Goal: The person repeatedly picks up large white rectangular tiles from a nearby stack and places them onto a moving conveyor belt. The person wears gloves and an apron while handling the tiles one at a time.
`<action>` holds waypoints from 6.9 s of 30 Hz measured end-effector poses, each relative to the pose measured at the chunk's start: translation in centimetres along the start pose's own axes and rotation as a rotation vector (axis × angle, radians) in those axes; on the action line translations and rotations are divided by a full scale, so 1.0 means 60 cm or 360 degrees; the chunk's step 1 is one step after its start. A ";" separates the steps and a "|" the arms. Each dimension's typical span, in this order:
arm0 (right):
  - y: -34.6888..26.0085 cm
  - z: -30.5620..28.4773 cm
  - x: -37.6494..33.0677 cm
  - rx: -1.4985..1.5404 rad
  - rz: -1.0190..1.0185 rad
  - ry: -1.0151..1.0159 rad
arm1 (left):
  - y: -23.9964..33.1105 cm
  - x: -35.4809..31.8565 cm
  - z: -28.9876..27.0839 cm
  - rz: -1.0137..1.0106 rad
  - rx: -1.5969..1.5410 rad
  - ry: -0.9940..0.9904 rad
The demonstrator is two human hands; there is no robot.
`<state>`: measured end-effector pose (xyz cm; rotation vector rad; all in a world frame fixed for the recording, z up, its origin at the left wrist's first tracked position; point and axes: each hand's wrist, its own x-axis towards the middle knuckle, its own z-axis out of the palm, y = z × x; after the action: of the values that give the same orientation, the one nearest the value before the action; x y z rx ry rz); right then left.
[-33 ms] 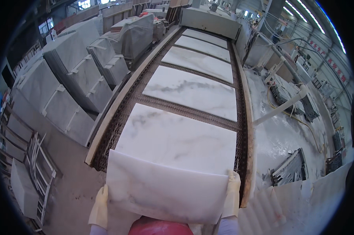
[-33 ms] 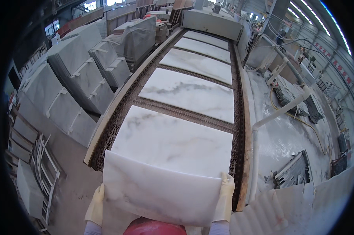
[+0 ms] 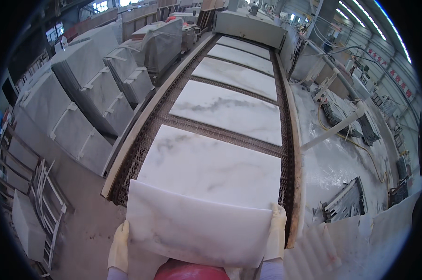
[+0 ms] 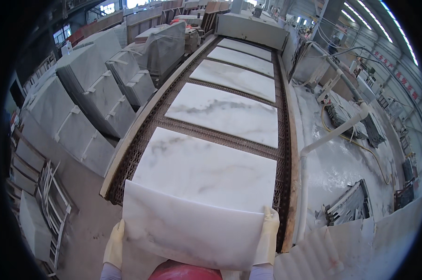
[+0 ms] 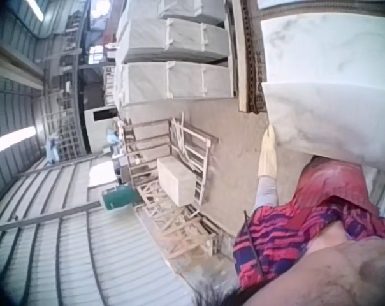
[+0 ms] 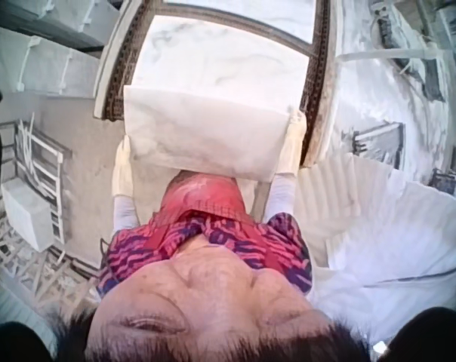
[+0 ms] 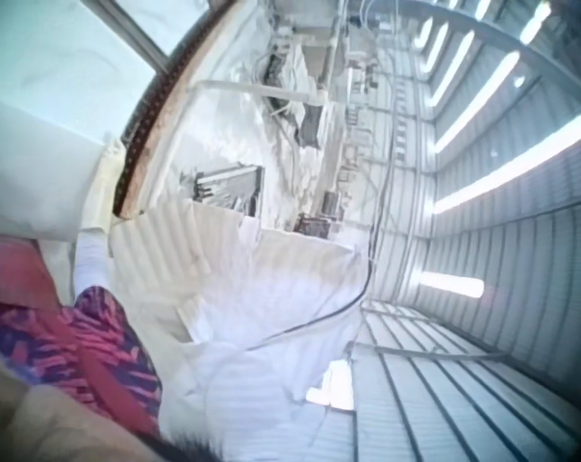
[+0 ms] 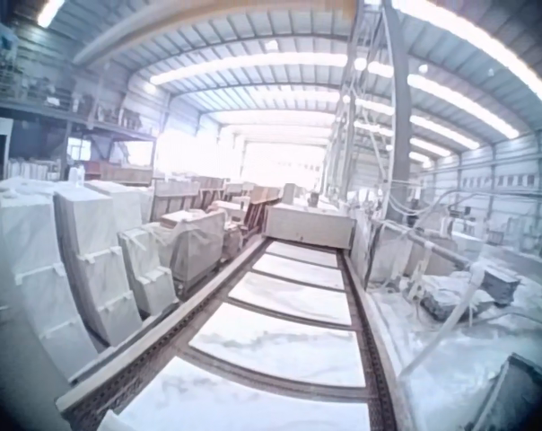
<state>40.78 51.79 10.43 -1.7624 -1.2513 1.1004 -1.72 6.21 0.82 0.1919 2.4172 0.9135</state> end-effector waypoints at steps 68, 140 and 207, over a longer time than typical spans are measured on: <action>0.268 -0.136 -0.299 -0.0169 0.0330 -0.0047 | 0.052 -0.077 -0.034 -0.0187 0.0435 0.0053; 0.240 -0.127 -0.260 -0.0188 0.0288 -0.0103 | 0.096 -0.043 -0.026 -0.0166 0.0407 -0.0041; 0.350 -0.193 -0.344 0.0725 0.0917 -0.0166 | 0.146 -0.005 -0.038 -0.0410 -0.0611 -0.0504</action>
<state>55.40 25.24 1.29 -1.7504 -0.4750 1.6629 -3.17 11.48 8.04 -0.1086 1.8847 1.1093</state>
